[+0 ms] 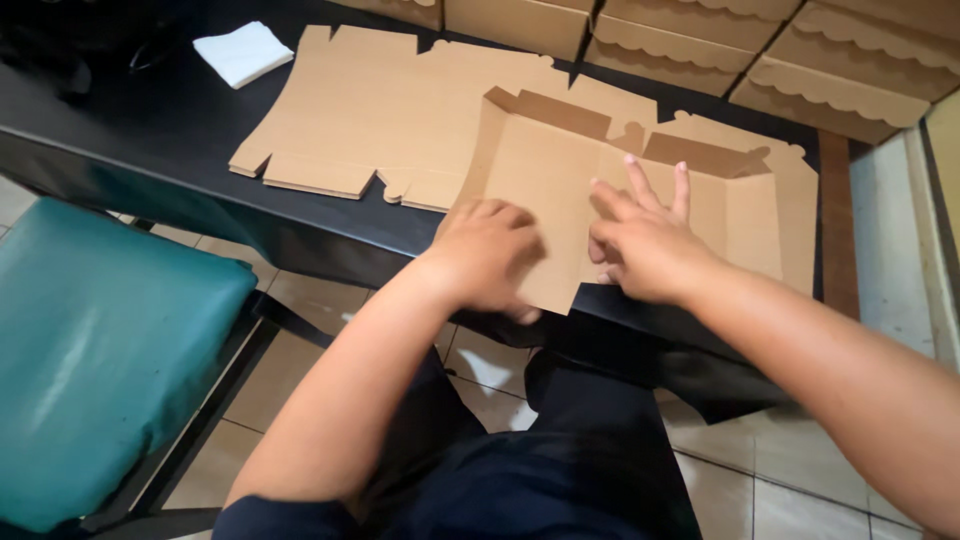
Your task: The person assembles flat cardboard pieces into rectangular boxes by hand. They fold the sides, tuck in tabs, and secure the flaps to form the box structure. The person repeats this process for multiple units, stacking the finished boxes on a nearby surface.
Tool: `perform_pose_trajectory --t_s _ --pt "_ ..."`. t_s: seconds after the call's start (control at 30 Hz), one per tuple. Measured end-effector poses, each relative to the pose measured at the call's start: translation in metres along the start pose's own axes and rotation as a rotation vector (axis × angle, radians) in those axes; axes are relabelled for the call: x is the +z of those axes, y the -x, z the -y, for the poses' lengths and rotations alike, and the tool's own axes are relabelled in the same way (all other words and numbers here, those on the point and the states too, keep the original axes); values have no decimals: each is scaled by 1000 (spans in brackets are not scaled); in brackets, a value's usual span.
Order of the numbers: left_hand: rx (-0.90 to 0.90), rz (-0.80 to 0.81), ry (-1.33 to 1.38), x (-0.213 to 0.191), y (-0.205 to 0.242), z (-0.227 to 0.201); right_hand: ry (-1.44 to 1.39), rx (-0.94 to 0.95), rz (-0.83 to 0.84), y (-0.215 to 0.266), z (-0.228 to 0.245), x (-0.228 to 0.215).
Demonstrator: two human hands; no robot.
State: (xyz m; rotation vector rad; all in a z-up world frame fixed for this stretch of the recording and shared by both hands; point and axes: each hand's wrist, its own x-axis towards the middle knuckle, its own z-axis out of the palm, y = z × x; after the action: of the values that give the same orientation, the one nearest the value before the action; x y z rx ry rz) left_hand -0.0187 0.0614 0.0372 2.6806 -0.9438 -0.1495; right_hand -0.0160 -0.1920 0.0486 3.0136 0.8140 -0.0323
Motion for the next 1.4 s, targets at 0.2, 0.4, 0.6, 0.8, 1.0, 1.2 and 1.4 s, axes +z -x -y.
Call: perform_pose_trajectory --t_s 0.2,0.4,0.6,0.8,1.0,1.2,1.4 --pt "18 -101 22 -7 28 15 -221 -89 -122 10 35 3" --pt "35 -178 166 -1 35 33 -324 -112 -197 8 62 1" --pt "-52 -211 189 -3 23 37 -379 45 21 -13 43 -10" --pt "-93 -317 184 2 7 35 -410 44 -9 -34 37 1" --pt "-90 -322 243 4 -5 37 -393 113 90 -45 38 -8" --pt "-77 -245 258 2 -12 45 -262 69 191 -66 38 -10" --pt "-74 -215 184 0 -11 46 -235 100 189 -72 41 -1"
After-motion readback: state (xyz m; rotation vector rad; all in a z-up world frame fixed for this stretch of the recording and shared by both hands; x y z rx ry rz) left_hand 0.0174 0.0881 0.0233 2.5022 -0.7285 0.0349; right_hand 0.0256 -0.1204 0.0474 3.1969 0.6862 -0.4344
